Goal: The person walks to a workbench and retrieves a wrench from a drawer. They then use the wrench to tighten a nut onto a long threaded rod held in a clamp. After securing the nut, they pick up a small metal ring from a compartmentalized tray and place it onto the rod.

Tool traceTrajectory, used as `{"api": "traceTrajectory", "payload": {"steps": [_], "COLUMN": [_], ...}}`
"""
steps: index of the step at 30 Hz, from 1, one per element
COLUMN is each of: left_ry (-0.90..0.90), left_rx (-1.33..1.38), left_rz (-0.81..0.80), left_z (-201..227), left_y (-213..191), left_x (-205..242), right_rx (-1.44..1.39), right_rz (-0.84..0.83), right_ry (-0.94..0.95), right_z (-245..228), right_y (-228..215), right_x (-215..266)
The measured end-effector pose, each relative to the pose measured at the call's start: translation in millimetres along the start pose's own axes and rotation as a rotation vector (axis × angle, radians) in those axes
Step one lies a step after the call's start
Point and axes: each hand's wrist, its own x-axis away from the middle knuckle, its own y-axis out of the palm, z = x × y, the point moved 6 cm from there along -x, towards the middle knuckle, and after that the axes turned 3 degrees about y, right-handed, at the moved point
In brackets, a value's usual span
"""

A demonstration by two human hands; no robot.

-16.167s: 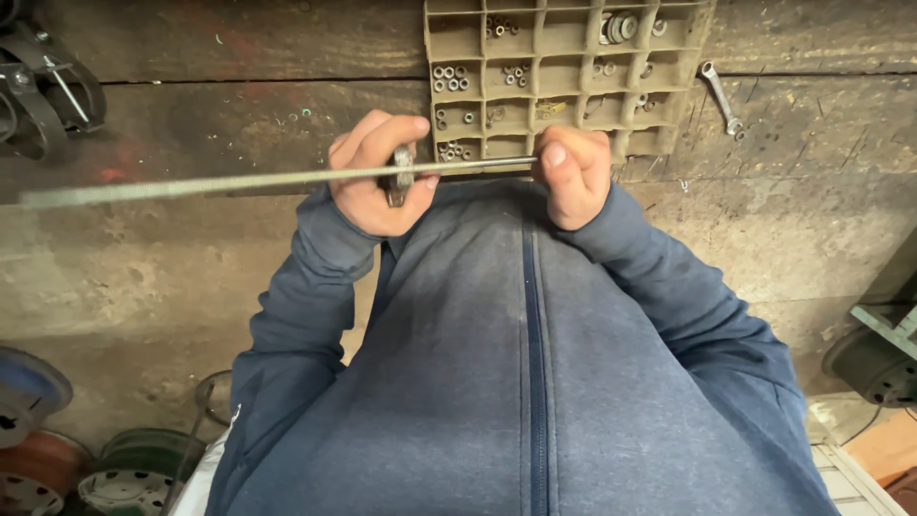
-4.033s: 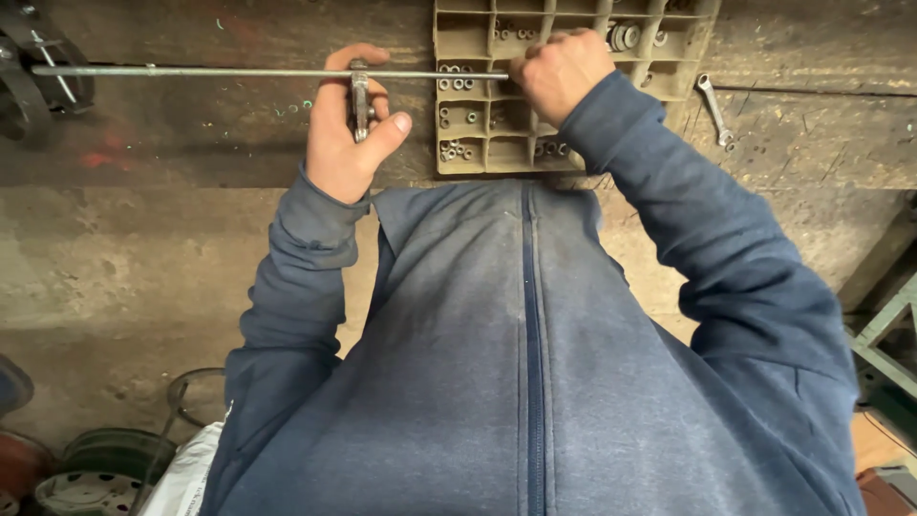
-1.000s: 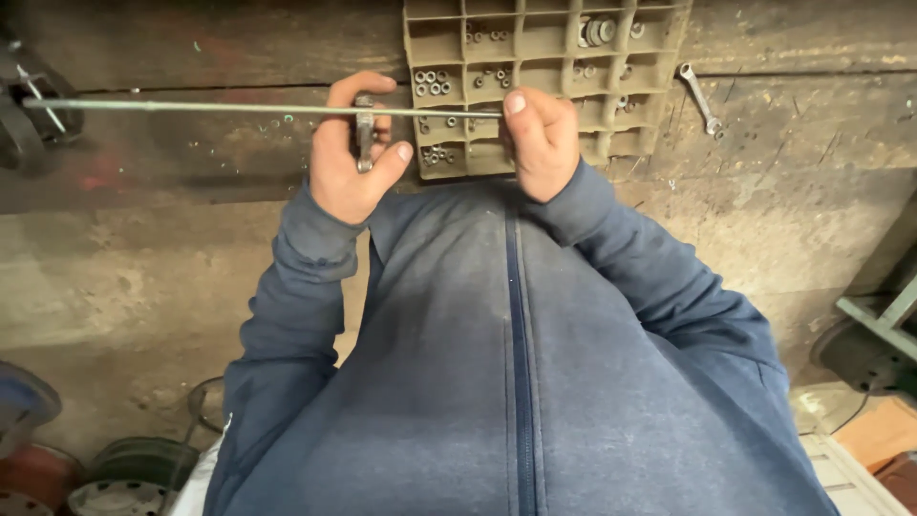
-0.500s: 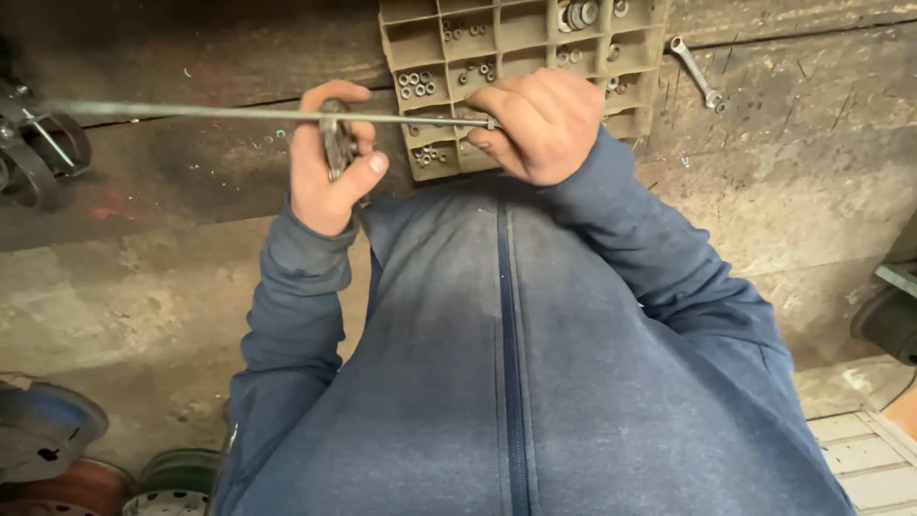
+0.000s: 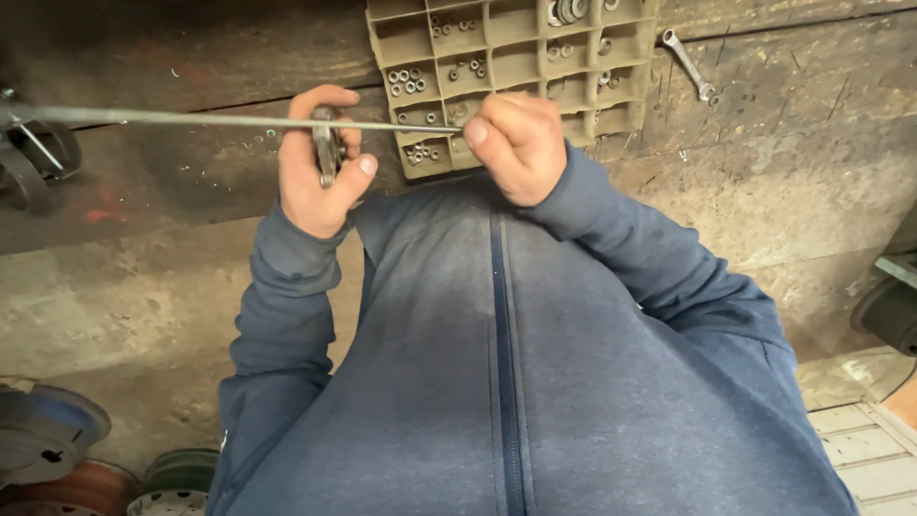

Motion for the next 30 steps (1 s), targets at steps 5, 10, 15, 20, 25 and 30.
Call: {"api": "traceTrajectory", "payload": {"steps": [5, 10, 15, 20, 25, 30], "left_ry": [0.351, 0.466, 0.229, 0.145, 0.288, 0.544], "left_rx": [-0.431, -0.537, -0.210, -0.088, -0.308, -0.529], "left_rz": [0.101, 0.038, 0.041, 0.010, 0.008, 0.055], "left_z": [21, 33, 6, 3, 16, 32], "left_y": [-7, -3, -7, -4, -7, -10], "left_x": [3, 5, 6, 4, 2, 4], "right_rx": [-0.454, -0.223, 0.373, 0.471, -0.045, -0.975], "right_rz": [-0.075, -0.170, -0.001, -0.052, -0.161, -0.233], "right_ry": [0.437, 0.227, -0.337, -0.461, 0.033, 0.664], "right_z": [27, 15, -43, -37, -8, 36], "right_y": [13, -5, -33, -24, -4, 42], "right_x": [16, 8, -23, -15, -1, 43]}}
